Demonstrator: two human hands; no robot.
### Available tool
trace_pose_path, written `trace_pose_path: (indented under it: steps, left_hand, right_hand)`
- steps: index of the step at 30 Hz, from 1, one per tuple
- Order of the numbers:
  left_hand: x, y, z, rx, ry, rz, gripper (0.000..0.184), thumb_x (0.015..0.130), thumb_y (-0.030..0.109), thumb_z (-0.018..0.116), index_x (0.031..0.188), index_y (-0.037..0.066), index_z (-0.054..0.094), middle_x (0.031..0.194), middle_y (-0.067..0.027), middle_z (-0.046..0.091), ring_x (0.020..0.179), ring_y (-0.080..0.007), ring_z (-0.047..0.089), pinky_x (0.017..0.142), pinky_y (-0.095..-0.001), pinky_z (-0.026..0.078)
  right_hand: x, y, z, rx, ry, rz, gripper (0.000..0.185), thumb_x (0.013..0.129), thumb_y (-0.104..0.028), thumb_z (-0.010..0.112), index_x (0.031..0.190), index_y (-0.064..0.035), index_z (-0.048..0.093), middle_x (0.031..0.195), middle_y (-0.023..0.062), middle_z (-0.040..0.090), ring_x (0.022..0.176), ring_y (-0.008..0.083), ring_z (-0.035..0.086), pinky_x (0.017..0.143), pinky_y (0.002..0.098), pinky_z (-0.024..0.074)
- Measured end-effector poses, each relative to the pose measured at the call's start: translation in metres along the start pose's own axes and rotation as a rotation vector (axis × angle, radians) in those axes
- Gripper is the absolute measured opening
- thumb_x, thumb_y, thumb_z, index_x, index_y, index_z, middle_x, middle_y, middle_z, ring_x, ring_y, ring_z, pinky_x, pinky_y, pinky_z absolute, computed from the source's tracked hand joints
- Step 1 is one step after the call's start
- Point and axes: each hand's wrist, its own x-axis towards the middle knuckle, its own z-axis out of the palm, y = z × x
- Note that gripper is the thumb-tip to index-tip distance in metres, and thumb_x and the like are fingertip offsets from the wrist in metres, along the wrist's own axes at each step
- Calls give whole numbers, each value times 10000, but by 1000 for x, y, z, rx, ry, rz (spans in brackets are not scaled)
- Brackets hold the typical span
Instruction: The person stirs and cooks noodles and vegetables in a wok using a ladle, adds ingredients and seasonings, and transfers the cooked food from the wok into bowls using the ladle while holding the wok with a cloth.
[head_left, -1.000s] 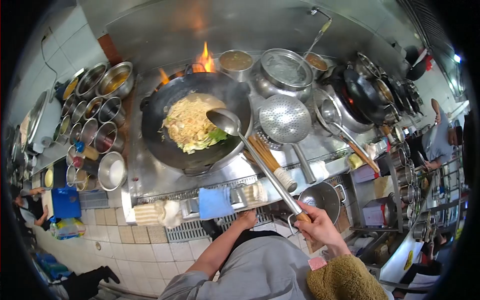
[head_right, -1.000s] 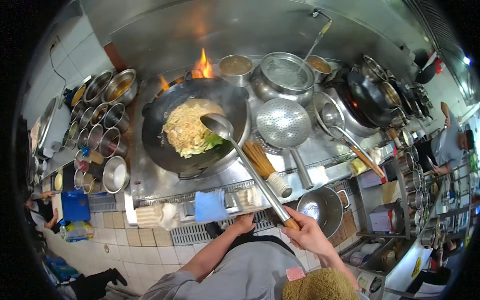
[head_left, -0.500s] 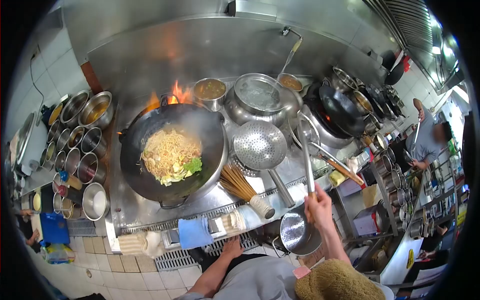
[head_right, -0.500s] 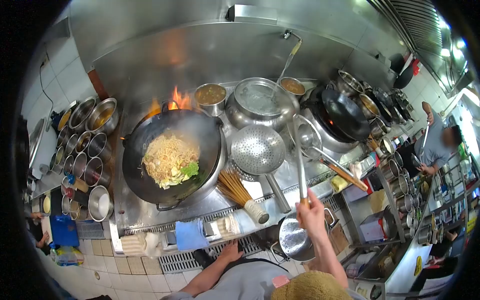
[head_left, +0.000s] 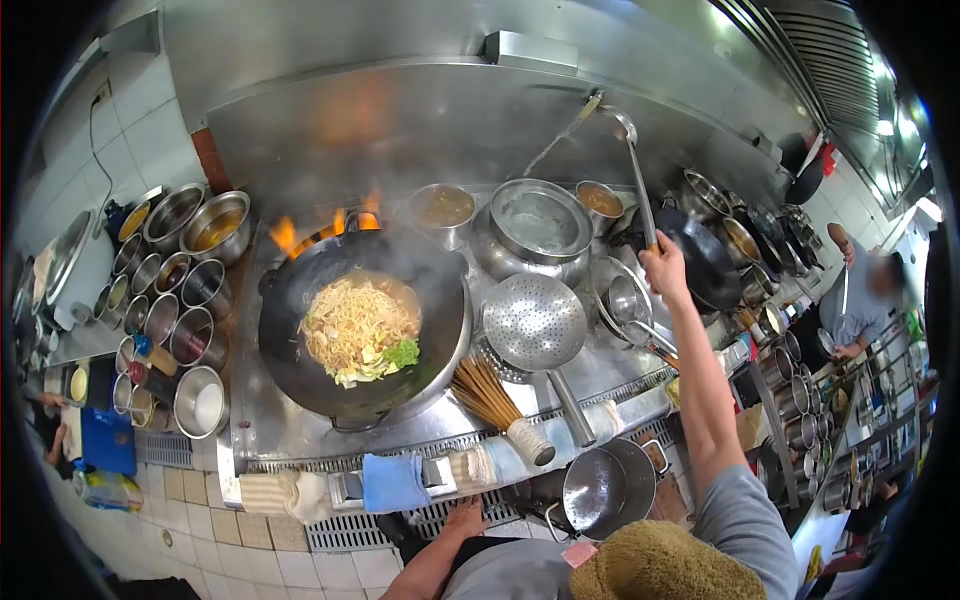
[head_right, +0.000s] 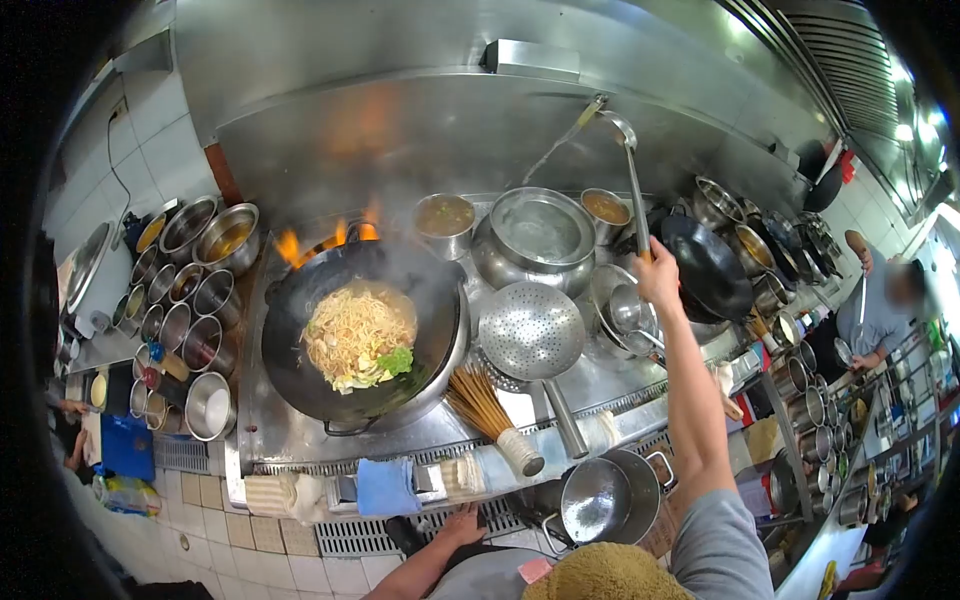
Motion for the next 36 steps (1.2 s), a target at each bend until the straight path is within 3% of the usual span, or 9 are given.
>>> trace_pose_path:
  steps: [10, 13, 15, 23, 26, 27, 31, 34, 36]
  left_hand:
    - [-2, -7, 4, -4, -73, -54, 923, 820, 425, 628, 1477, -28, 165, 1534, -228, 214, 1409, -366, 251, 1129, -468, 269]
    - [3, -9, 11, 15, -72, -79, 875, 828, 416, 613, 1485, 17, 194, 1545, -184, 225, 1425, -329, 235, 1130, -507, 258]
    - [-2, -5, 0, 1, -101, -76, 884, 824, 417, 614, 1486, 16, 186, 1548, -183, 216, 1425, -331, 232, 1140, -485, 251]
    - [1, -10, 7, -18, -30, -56, 858, 825, 399, 621, 1481, 28, 211, 1532, -186, 255, 1409, -339, 268, 1128, -511, 262]
    - [3, -10, 2, 7, -178, -84, 912, 834, 426, 586, 1489, -18, 133, 1558, -208, 158, 1426, -342, 222, 1149, -439, 247]
    - [3, -10, 2, 23, -169, -91, 884, 840, 414, 585, 1490, -4, 155, 1548, -201, 201, 1416, -339, 253, 1144, -452, 256]
    - [-4, -4, -6, -74, -147, -128, 809, 815, 329, 616, 1481, 63, 241, 1522, -161, 294, 1392, -319, 315, 1119, -524, 260]
    - [3, -7, 0, -45, -150, -133, 816, 815, 329, 609, 1487, 67, 228, 1538, -149, 270, 1399, -302, 310, 1129, -520, 243]
    - [0, -5, -6, -43, -160, -131, 801, 815, 321, 595, 1486, 68, 237, 1540, -145, 269, 1400, -301, 308, 1143, -511, 224]
  right_hand:
    - [-319, 32, -9, 244, -312, 407, 613, 831, 7, 594, 1412, -7, 401, 682, -43, 503, 496, 40, 438, 430, 216, 364]
    - [-370, 43, -6, 164, -341, 460, 620, 819, -21, 630, 1393, 50, 406, 847, 41, 614, 652, 75, 539, 578, 235, 470]
    - [-387, 50, 1, 114, -323, 469, 601, 814, -22, 638, 1372, 59, 431, 981, 85, 646, 845, 99, 569, 757, 255, 486]
    - [-397, 56, 6, -14, -287, 460, 602, 811, -25, 648, 1362, 76, 425, 949, 134, 670, 824, 115, 593, 747, 270, 496]
    - [-397, 55, 14, 52, -275, 348, 632, 826, 49, 606, 1414, 50, 375, 1010, 57, 609, 775, 66, 522, 657, 210, 457]
    - [-394, 37, 14, 7, -312, 436, 628, 817, 40, 617, 1400, 66, 385, 1104, 80, 611, 868, 83, 529, 750, 217, 462]
    - [-404, 46, 26, -123, -301, 261, 607, 805, -15, 641, 1360, 78, 414, 784, 130, 605, 686, 152, 540, 652, 307, 478]
    - [-405, 38, 31, -137, -395, 320, 624, 806, 5, 637, 1376, 80, 395, 1026, 127, 618, 863, 125, 535, 773, 270, 470]
    - [-408, 35, 34, -160, -395, 366, 626, 805, 2, 637, 1380, 64, 396, 955, 112, 610, 819, 134, 531, 742, 277, 472]
